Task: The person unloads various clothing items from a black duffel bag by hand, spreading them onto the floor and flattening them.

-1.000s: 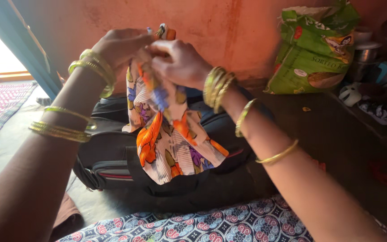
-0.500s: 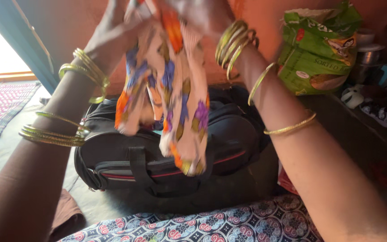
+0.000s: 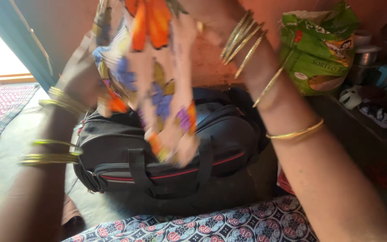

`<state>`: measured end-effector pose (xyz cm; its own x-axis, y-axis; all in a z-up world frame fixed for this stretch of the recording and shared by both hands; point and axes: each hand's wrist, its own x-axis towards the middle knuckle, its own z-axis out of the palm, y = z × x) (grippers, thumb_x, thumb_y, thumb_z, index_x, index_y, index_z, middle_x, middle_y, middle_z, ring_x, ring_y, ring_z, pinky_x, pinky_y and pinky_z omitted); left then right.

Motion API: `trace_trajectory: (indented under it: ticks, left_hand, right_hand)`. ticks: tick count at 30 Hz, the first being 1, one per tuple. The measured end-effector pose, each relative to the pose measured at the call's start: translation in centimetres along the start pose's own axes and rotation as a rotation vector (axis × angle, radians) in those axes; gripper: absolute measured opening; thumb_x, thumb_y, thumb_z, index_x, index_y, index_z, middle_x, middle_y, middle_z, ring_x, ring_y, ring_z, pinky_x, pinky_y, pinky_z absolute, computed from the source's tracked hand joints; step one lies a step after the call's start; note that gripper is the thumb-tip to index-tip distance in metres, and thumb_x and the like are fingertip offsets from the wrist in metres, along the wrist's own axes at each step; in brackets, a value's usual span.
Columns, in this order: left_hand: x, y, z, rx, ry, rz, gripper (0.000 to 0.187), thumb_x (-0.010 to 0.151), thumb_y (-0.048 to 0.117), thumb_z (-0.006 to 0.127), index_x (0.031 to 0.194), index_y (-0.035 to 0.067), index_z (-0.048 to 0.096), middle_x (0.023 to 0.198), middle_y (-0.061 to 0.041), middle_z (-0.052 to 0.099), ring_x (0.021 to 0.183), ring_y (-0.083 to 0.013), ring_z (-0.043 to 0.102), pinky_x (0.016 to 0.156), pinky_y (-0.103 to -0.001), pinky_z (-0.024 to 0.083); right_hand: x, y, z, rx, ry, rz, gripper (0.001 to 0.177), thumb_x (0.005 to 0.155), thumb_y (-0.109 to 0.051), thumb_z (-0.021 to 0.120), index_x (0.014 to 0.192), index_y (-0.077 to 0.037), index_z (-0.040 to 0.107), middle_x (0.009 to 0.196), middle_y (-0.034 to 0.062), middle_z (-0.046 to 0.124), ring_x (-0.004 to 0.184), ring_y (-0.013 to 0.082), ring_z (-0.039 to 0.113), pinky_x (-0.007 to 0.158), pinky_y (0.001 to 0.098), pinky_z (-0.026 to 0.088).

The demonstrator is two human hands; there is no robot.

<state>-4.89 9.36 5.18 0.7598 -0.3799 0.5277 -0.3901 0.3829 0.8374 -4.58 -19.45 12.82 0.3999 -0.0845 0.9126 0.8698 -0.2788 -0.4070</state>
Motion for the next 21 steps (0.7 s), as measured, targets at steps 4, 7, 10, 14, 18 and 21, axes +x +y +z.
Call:
trace_trajectory:
  ticks: [4, 7, 10, 14, 18, 21]
  left_hand:
    - [-2.5, -10.5, -0.5, -0.317, 0.196, -0.244, 0.052, 0.105, 0.042, 0.055, 0.144, 0.009, 0.056, 0.132, -0.006, 0.066, 0.111, -0.0195, 0.066, 0.093, -0.036, 0.058]
    - [-6.1, -14.9, -0.8, -0.362, 0.127, -0.260, 0.062, 0.104, 0.048, 0.056, 0.151, 0.008, 0.050, 0.139, -0.008, 0.062, 0.117, -0.0219, 0.063, 0.099, -0.039, 0.053]
    - [-4.3, -13.9, -0.5, -0.349, -0.036, -0.300, 0.065, 0.103, 0.049, 0.054, 0.153, 0.009, 0.044, 0.142, -0.010, 0.059, 0.122, -0.0218, 0.062, 0.106, -0.040, 0.051]
    - [-4.3, -8.9, 3.6, -0.529, -0.157, -0.349, 0.079, 0.096, 0.064, 0.045, 0.151, 0.007, 0.045, 0.139, -0.013, 0.063, 0.119, -0.0247, 0.065, 0.104, -0.043, 0.053]
    - [-5.1, -5.5, 6.5, -0.664, -0.281, -0.424, 0.082, 0.092, 0.065, 0.056, 0.145, 0.003, 0.050, 0.130, -0.016, 0.068, 0.113, -0.0271, 0.069, 0.101, -0.046, 0.056]
    - [-5.6, -5.4, 7.5, -0.118, -0.253, -0.591, 0.061, 0.091, 0.029, 0.073, 0.142, 0.001, 0.055, 0.129, -0.014, 0.068, 0.112, -0.0235, 0.069, 0.101, -0.041, 0.056]
  right_hand:
    - [-1.8, -2.6, 3.3, 0.339, -0.084, 0.234, 0.023, 0.094, -0.019, 0.075, 0.105, 0.000, 0.067, 0.091, 0.0030, 0.073, 0.079, 0.0128, 0.072, 0.068, 0.0320, 0.061]
    - [-1.7, -2.8, 5.0, 0.445, -0.148, 0.333, 0.021, 0.094, -0.017, 0.074, 0.102, 0.001, 0.067, 0.090, 0.0026, 0.072, 0.079, 0.0127, 0.071, 0.067, 0.0323, 0.061]
    - [-1.8, -0.6, 4.5, 0.553, -0.131, 0.272, 0.021, 0.095, -0.016, 0.075, 0.104, 0.002, 0.067, 0.093, 0.0026, 0.072, 0.081, 0.0131, 0.071, 0.069, 0.0330, 0.060]
    - [-1.4, 2.9, 2.9, -0.135, 0.044, -0.039, 0.035, 0.097, -0.033, 0.078, 0.109, -0.002, 0.069, 0.100, 0.0123, 0.080, 0.093, 0.0241, 0.079, 0.079, 0.0367, 0.062]
    - [-3.1, 3.5, 3.7, -0.567, 0.246, 0.207, 0.041, 0.090, -0.040, 0.080, 0.116, -0.013, 0.063, 0.100, 0.0137, 0.080, 0.093, 0.0375, 0.074, 0.078, 0.0476, 0.058]
    - [-4.2, 3.2, 3.8, -0.628, 0.263, 0.293, 0.045, 0.092, -0.037, 0.074, 0.130, -0.022, 0.054, 0.104, 0.0107, 0.080, 0.096, 0.0381, 0.074, 0.079, 0.0511, 0.057]
